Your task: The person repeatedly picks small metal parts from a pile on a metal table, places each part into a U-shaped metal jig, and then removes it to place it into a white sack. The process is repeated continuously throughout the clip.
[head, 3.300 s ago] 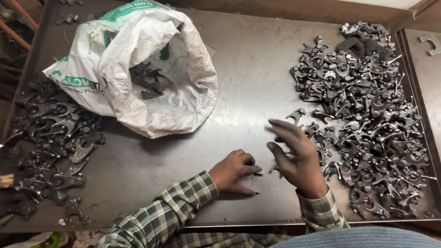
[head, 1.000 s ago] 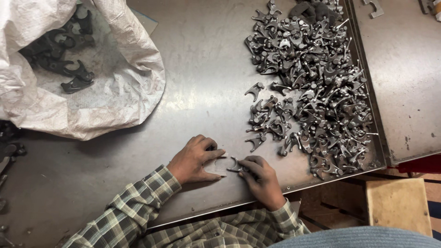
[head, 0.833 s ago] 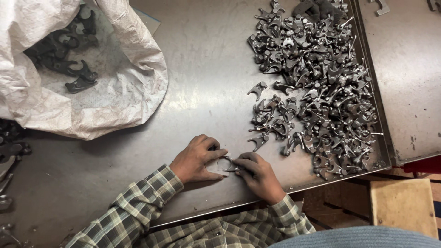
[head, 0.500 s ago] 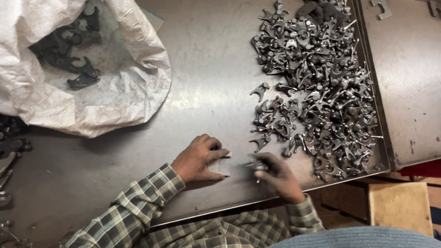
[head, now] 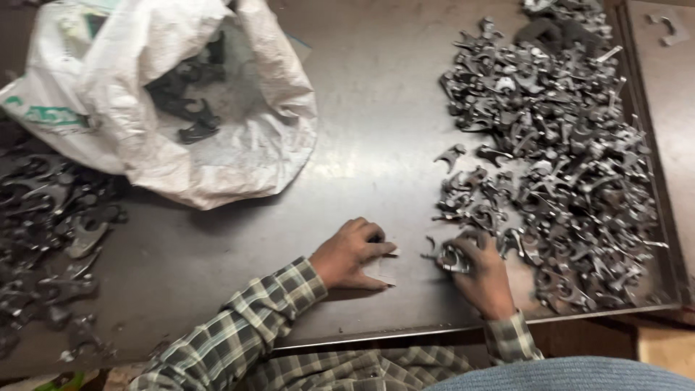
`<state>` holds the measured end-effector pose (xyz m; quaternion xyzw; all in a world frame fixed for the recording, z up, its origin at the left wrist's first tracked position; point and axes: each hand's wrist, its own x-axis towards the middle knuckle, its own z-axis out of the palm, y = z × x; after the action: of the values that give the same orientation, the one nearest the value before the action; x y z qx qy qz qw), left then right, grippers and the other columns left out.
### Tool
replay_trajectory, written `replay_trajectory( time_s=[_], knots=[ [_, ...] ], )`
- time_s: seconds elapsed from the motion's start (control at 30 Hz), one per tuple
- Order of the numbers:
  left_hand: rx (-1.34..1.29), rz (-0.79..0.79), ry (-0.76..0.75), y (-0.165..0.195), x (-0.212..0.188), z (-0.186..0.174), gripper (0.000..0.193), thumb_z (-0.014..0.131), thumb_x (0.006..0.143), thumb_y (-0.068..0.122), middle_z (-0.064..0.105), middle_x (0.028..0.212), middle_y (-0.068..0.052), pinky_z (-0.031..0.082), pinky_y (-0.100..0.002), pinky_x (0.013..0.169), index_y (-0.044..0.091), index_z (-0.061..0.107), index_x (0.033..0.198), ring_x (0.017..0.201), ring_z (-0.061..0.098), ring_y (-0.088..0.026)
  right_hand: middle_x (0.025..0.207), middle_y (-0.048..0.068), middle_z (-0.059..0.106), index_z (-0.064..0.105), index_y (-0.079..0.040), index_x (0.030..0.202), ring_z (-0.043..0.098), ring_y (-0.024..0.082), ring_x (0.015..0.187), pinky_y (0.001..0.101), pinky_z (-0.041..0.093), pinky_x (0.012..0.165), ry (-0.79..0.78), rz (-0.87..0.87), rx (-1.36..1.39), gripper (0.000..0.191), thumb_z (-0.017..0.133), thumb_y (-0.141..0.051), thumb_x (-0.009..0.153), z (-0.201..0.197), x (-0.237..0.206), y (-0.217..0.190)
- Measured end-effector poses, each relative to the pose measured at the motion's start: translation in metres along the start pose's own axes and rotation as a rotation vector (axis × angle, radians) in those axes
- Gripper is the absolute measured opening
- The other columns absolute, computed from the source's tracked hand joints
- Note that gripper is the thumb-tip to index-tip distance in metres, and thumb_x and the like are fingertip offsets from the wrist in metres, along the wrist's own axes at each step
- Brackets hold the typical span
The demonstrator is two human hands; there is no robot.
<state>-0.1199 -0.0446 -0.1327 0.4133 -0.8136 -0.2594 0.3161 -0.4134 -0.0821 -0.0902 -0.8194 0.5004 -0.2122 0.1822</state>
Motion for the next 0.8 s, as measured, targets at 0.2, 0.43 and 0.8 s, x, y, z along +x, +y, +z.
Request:
replay_trajectory(
  time_s=[0.2,0.43,0.8],
  knots=[
    [-0.021,-0.014,0.007,0.001,0.0,0.002,0.066,0.09,0.066,0.046,0.062,0.114,-0.012,0.049,-0.047,0.097,0.013,0.074,0.121,0.106,0.056,-0.032,0.11,0.014,0.069,0.076,-0.01,0.115,0.071,0.029,0.097,0.0364,0.058,0.078,-0.063,0.119,0.175,0.043,0.081,-0.004,0.072,0.017,-0.034,-0.019],
    [-0.022,-0.037,-0.01,0.005,0.003,0.002,0.065,0.091,0.063,0.044,0.063,0.114,-0.011,0.049,-0.047,0.097,0.013,0.075,0.119,0.106,0.057,-0.032,0.112,0.015,0.068,0.075,-0.009,0.117,0.072,0.031,0.1,0.0384,0.059,0.082,-0.081,0.057,0.213,0.052,0.071,0.006,0.067,0.019,-0.026,-0.046],
    [-0.04,-0.042,-0.001,0.008,0.006,0.001,0.066,0.091,0.063,0.041,0.064,0.113,-0.012,0.05,-0.046,0.094,0.01,0.075,0.119,0.105,0.058,-0.031,0.111,0.01,0.068,0.07,-0.005,0.12,0.068,0.023,0.098,0.0348,0.055,0.076,-0.045,0.216,0.861,0.039,0.08,-0.009,0.083,0.006,-0.047,0.0]
  ],
)
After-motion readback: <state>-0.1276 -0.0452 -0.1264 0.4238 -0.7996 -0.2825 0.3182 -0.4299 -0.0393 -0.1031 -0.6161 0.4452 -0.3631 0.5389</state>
